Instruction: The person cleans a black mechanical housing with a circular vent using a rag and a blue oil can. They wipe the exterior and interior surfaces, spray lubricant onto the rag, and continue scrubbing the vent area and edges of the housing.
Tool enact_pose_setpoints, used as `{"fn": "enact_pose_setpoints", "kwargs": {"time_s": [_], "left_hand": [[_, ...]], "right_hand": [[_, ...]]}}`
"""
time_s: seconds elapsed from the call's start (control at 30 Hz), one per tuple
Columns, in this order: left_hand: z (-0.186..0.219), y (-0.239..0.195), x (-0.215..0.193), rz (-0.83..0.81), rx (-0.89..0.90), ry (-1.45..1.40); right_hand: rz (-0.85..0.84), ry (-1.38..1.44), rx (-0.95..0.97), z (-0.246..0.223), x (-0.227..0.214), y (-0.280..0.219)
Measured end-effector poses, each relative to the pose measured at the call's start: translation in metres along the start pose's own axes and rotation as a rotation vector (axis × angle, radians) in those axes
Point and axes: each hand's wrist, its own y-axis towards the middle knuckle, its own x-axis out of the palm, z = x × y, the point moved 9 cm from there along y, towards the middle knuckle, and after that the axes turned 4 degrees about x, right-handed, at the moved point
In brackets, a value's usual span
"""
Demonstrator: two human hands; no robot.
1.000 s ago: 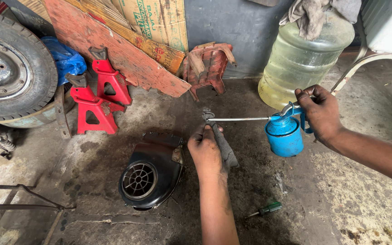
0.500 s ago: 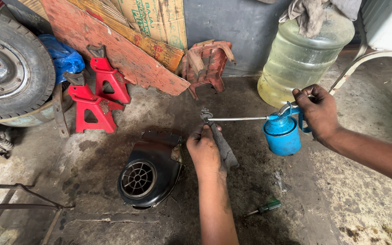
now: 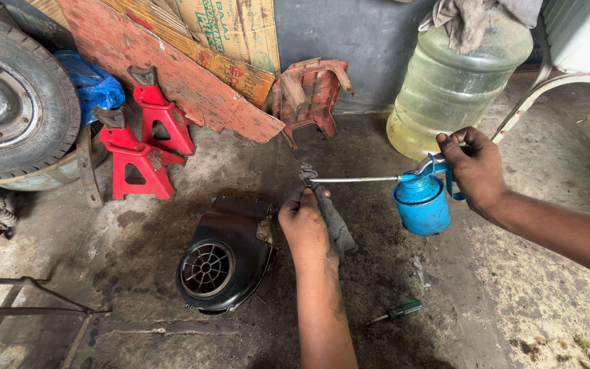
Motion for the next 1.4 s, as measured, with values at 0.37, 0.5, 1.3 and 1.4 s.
{"fn": "enact_pose_setpoints", "kwargs": {"time_s": [0.37,0.5,1.3,1.4], "left_hand": [[-0.009,0.007,-0.005,0.008,0.014,-0.051],[-0.017,0.013,-0.007,0.021,0.013,-0.103],[-0.047,0.051,-0.055,-0.046,0.152,0.141],[-0.043,0.042,-0.046,-0.047,0.124,0.182]], "right_hand": [[-0.006,0.068,0.045,0.0,0.004,-0.004],[0.038,0.097,0.031,-0.003,0.002,-0.005],[0.577,0.236,0.569,0.312,-0.018,-0.019],[0.592,0.233,0.588,0.325,-0.024,-0.039]]}}
